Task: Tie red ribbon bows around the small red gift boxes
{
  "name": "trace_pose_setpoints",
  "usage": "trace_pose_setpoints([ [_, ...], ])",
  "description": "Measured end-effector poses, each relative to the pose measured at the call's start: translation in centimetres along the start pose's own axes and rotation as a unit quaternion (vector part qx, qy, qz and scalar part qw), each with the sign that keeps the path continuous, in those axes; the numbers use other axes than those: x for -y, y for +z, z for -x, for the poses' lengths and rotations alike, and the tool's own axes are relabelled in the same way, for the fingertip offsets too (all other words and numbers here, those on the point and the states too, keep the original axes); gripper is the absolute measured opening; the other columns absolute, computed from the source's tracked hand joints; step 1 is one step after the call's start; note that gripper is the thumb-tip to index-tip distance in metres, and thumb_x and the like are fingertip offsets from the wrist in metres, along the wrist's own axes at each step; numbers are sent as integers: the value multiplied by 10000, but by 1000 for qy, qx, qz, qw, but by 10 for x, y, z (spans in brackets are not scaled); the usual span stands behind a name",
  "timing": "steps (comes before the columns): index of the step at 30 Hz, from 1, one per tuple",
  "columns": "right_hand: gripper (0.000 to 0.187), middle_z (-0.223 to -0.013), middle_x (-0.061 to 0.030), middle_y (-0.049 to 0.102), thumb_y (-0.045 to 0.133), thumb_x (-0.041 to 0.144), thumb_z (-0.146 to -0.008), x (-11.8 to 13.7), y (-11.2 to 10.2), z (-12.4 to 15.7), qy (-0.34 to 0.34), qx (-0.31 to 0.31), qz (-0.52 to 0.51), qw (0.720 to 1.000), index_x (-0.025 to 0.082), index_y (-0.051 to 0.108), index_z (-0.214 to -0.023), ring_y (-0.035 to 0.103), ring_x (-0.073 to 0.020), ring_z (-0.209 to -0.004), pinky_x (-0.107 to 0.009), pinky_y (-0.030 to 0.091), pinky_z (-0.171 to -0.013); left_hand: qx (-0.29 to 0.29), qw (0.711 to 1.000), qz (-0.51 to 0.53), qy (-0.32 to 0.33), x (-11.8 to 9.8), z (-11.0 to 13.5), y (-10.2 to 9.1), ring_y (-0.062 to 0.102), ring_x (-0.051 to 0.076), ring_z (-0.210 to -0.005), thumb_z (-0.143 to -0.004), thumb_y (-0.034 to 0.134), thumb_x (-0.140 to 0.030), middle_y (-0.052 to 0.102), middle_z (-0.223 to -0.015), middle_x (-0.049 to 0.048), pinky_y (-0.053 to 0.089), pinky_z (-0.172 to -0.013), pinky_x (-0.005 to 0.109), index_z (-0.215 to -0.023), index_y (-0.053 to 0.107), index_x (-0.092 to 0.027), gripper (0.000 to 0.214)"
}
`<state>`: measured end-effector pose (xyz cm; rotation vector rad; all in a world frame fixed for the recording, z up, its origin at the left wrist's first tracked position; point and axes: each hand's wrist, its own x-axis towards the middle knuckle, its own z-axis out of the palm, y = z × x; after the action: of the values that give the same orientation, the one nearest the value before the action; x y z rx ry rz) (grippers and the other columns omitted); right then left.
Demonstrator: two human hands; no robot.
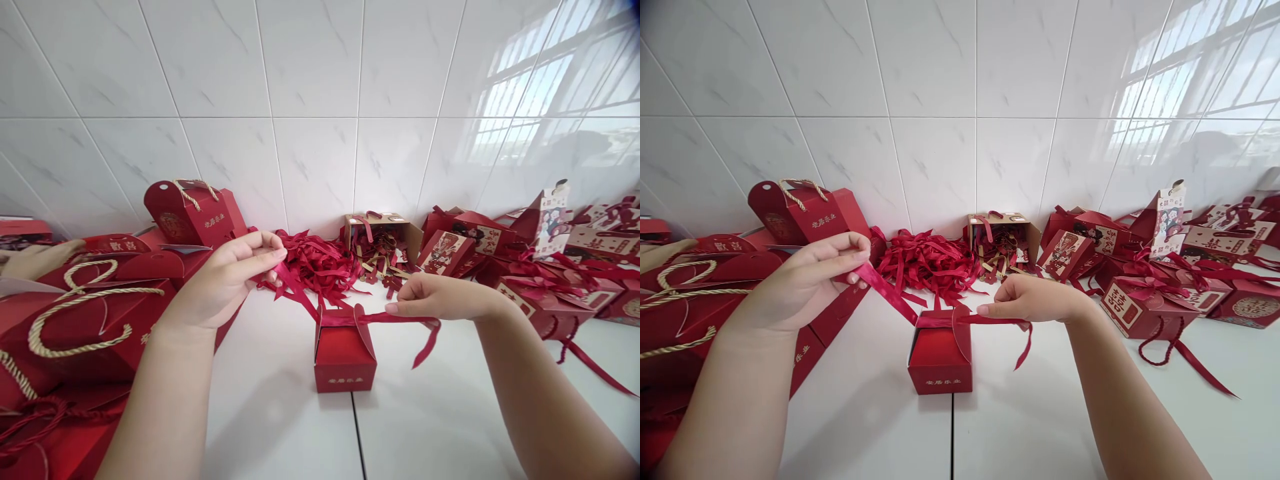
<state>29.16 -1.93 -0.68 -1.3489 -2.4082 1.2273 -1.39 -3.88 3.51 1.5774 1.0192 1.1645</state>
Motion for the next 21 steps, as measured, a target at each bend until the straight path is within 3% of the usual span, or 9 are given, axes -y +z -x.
trace_pose_setpoints([
  [6,504,-462,36,405,538,552,-850,2,-8,12,-47,-20,-40,998,158,572,-537,349,-85,-473,-266,300,-516,-27,997,70,18,-4,3,-1,475,42,-625,-801,646,-182,492,-709,-39,440,-604,107,-770,593,-174,62],
  [9,454,-601,-5,540,605,505,-822,4,-9,12,-93,-64,-113,987,162,601,-525,460,-108,-578,-271,390,-595,-45,993,105,29,-4,3,-1,507,34,-624,-777,669,-159,547,-719,-43,454,-610,99,-765,628,-170,44],
  [12,411,-929,-70,684,652,481,-791,5,-4,4,-136,-136,-225,955,169,631,-524,596,-191,-883,-292,458,-749,-54,989,134,46,-3,1,0,542,34,-617,-756,703,-163,599,-704,-36,466,-611,94,-754,665,-160,38],
  [14,401,-1037,-86,700,637,478,-803,5,0,-3,-164,-144,-295,930,176,654,-539,606,-238,-1011,-333,468,-836,-52,986,144,64,-2,-1,2,590,51,-660,-748,721,-167,636,-708,-25,480,-630,98,-759,687,-157,37],
  [18,386,-905,-54,736,590,453,-848,6,10,-14,-234,-134,-384,883,208,686,-565,659,-221,-933,-377,471,-902,-53,982,157,87,2,-3,6,654,101,-771,-752,730,-183,677,-703,-17,512,-712,127,-766,712,-163,31],
  [21,420,-855,-28,736,504,569,-863,13,16,-16,-278,-164,-437,840,256,735,-708,679,-225,-897,-397,502,-891,-52,979,170,96,4,-4,11,667,116,-800,-776,713,-213,706,-736,-4,526,-805,174,-785,726,-164,51],
])
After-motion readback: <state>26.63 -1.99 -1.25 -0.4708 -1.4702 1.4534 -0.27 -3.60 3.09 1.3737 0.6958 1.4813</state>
